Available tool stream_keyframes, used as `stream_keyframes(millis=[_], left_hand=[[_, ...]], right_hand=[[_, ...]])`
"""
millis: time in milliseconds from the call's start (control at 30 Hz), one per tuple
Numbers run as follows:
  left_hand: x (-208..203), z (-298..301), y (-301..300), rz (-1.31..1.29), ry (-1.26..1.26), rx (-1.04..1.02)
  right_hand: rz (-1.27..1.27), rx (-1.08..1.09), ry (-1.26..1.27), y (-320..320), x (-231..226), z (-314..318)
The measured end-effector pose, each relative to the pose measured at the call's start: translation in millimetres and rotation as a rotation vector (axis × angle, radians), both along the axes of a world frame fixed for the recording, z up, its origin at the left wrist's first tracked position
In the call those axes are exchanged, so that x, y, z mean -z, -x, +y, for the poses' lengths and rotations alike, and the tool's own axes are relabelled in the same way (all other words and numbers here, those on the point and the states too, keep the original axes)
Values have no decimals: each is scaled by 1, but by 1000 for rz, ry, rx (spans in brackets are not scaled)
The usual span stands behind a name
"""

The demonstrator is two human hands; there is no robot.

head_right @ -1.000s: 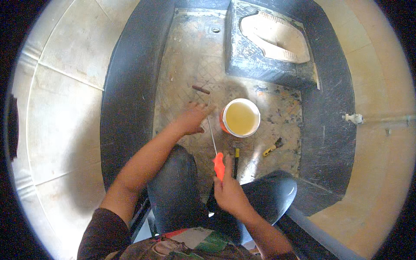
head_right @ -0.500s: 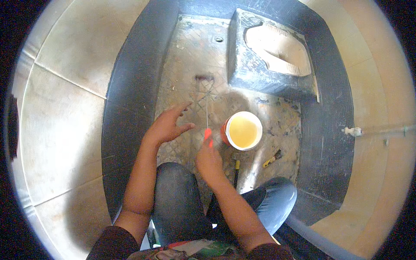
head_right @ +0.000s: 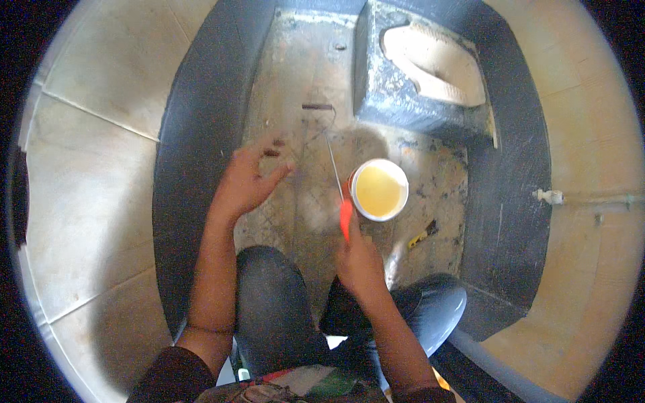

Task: The person uses a roller to apply a liquid to a tiled floor, then uses a scraper to remove material from the base of a wall.

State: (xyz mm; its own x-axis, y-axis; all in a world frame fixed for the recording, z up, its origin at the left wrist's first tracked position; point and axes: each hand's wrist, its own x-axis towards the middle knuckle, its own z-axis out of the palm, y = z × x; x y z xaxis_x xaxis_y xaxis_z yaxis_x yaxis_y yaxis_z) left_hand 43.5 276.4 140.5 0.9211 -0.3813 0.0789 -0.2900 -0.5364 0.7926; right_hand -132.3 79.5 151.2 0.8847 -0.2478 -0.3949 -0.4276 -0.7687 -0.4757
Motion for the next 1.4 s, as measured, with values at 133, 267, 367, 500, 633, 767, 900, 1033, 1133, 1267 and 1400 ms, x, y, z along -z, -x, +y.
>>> stream_keyframes(millis=[133, 267, 367, 500, 633, 767, 900, 1033, 1133, 1267, 1400], left_hand=[[-51, -2, -5, 64, 203, -58], [-50, -4, -18, 97, 266, -144], [-35, 1, -27, 148, 290, -150], [-21, 6, -43, 207, 308, -157], [-22, 6, -42, 216, 310, -141], [-11, 13, -41, 208, 344, -149], [-28, 2, -41, 215, 396, -94], [-23, 14, -41, 218, 371, -117], [-22, 24, -47, 189, 374, -135], [4, 32, -54, 204, 362, -152], [18, 23, -58, 260, 375, -97]], right_hand=[[261, -6, -33, 139, -78, 5], [526, -27, -27, 207, -106, 9], [657, -41, 0, 211, -109, 19], [624, -46, 18, 214, -96, 32], [466, 87, -59, 147, -46, 63], [319, 93, -56, 22, 24, 82], [-18, 114, 2, -128, 72, 51], [-94, 134, 37, -238, 70, 31], [-88, 90, 72, -222, 49, 10], [62, 55, -42, -46, -40, 31], [405, 31, -12, 159, -104, 36]])
